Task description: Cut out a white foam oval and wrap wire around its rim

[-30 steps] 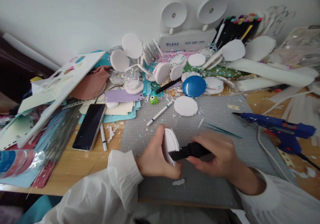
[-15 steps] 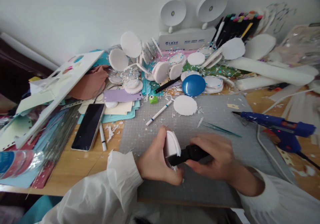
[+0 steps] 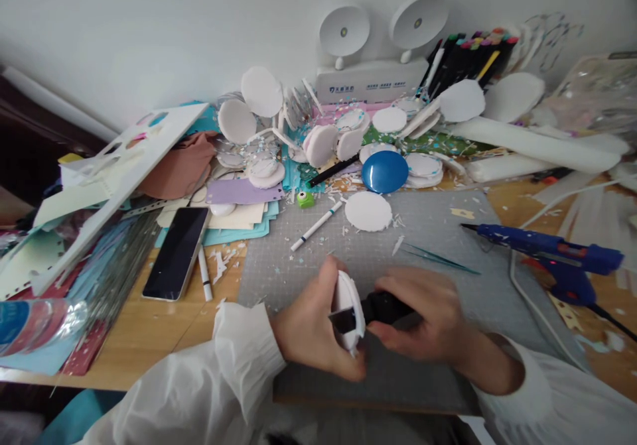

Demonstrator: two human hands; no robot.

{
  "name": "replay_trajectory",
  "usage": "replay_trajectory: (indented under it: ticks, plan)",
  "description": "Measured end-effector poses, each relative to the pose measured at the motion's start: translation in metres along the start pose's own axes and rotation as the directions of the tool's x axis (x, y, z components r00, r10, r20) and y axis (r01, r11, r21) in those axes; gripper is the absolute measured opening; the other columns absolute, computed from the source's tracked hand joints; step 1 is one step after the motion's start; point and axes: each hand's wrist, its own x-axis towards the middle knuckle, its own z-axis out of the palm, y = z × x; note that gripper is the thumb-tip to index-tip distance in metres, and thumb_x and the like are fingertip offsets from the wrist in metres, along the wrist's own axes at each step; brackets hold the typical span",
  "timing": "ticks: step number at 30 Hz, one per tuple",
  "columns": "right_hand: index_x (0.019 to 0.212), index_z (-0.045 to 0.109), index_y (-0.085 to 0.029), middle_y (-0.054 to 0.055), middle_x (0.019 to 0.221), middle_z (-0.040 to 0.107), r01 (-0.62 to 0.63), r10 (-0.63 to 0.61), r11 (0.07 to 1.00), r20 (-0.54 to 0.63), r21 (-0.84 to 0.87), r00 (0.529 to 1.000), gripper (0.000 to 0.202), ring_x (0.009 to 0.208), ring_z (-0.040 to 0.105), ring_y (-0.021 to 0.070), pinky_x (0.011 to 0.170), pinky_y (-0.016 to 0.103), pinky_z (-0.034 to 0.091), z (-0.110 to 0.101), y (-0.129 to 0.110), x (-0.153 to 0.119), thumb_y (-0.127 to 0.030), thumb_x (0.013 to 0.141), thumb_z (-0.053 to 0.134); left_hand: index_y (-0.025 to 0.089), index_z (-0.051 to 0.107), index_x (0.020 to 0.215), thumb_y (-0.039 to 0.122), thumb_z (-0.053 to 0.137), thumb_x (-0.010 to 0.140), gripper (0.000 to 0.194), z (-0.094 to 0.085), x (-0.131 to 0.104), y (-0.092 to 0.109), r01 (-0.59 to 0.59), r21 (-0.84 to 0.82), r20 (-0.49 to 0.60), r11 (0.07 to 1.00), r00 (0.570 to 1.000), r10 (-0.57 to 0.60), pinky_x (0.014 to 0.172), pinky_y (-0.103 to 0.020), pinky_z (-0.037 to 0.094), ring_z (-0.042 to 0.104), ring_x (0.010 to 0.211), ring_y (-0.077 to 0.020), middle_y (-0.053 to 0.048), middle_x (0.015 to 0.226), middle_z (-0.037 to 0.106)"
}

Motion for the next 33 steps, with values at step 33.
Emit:
replay_trajectory:
  ticks: [33]
  plan:
    - [0.082, 0.059, -0.020, 0.003, 0.065, 0.066, -0.053, 0.051, 0.998, -0.049, -0.037, 0.998, 0.022, 0.056, 0.062, 0.0171, 0.052, 0.029, 0.047, -0.002, 0.008, -0.004, -0.042, 0.085, 0.060, 0.022, 0.037, 0.116, 0.019, 0.075, 0.057, 0.070, -0.012, 0.000, 0.016, 0.093, -0.132, -0.038, 0.987, 0.994, -0.099, 0.064, -0.025, 0.039, 0.046, 0.076, -0.0142, 0.003, 0.087, 0.046]
